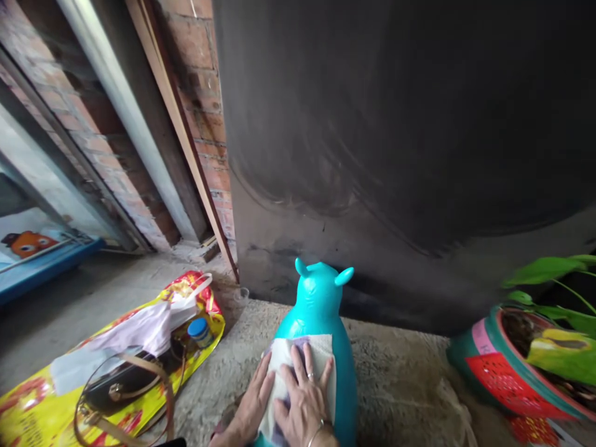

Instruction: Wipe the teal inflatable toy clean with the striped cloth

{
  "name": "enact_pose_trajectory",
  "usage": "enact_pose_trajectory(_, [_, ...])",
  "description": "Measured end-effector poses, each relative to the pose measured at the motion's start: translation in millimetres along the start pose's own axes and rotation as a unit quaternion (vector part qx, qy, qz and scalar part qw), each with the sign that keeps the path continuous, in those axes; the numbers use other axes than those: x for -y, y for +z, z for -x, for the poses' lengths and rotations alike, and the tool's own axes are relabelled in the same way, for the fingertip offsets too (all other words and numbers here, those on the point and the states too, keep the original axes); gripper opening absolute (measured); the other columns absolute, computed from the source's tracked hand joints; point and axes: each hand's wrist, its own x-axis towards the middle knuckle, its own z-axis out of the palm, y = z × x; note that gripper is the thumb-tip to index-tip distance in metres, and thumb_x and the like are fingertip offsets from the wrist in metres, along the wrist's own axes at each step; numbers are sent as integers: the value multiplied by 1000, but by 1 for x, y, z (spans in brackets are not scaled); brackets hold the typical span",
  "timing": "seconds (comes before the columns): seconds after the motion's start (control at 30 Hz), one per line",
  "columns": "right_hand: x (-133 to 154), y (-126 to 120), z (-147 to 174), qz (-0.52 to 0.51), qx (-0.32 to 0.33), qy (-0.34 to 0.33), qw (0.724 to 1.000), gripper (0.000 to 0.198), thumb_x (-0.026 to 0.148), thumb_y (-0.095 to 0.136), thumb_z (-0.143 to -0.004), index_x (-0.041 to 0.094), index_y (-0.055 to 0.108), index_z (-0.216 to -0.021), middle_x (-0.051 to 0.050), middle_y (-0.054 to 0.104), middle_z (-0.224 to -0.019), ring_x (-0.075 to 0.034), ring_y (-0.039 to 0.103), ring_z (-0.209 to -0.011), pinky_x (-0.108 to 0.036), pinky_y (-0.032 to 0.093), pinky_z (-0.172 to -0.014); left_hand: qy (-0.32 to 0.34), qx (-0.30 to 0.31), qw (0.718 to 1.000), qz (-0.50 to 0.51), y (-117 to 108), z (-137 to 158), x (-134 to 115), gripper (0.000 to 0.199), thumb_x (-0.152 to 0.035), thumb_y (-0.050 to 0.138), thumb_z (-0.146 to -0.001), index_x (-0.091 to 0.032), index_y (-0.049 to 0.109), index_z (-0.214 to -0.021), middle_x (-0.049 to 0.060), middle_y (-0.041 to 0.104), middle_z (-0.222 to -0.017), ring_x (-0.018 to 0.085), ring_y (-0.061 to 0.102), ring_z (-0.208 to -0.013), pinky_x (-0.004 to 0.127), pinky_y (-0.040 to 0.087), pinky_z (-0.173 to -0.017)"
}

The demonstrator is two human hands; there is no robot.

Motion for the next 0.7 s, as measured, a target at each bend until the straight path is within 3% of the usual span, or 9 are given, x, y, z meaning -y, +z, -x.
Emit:
enact_pose_trajectory(0.17, [-2,-14,-39,28,-16,29,999,49,44,46,-87,41,43,-135,6,10,-158,-33,0,-145,-70,-13,-105,7,14,1000,12,0,-46,-10,73,-56,19,-89,-11,22,-147,5,21,-158,18,13,-146,33,10,-120])
enact_pose_trajectory(0.3, [1,-21,-48,31,-20,25,999,48,43,44,-88,41,43,-136,6,9,-157,-32,0,-145,-70,-13,-106,-6,7,1000,14,1,-50,-14,74,-55,19,-90,-7,23,-147,9,22,-157,20,17,-145,31,12,-120])
enact_pose_trajectory(0.43, [-1,-13,-29,22,-27,16,999,53,44,44,-88,40,38,-140,6,8,-157,-32,4,-145,-70,-9,-107,-17,-7,1000,7,1,-23,-14,71,-52,19,-90,-7,25,-145,10,26,-156,19,22,-144,33,14,-121])
enact_pose_trajectory(0.57, [-8,24,17,38,-65,-24,997,63,48,50,-84,43,29,-143,4,17,-155,-36,19,-142,-71,12,-108,-11,-34,999,-13,11,20,9,68,-53,25,-88,-14,32,-144,7,28,-156,19,19,-145,34,17,-121])
enact_pose_trajectory(0.63, [-10,48,40,66,-109,-28,991,52,44,50,-86,44,39,-138,2,34,-149,-35,33,-136,-67,24,-106,-3,-52,998,-42,21,38,28,69,-57,31,-85,-17,39,-141,6,32,-154,22,19,-145,39,19,-121])
enact_pose_trajectory(0.7, [-8,69,58,95,-159,20,983,36,36,44,-91,44,55,-124,1,50,-138,-32,45,-129,-61,30,-106,-15,-66,995,-72,31,50,45,70,-59,35,-82,-17,46,-137,8,38,-151,28,23,-144,45,20,-121])
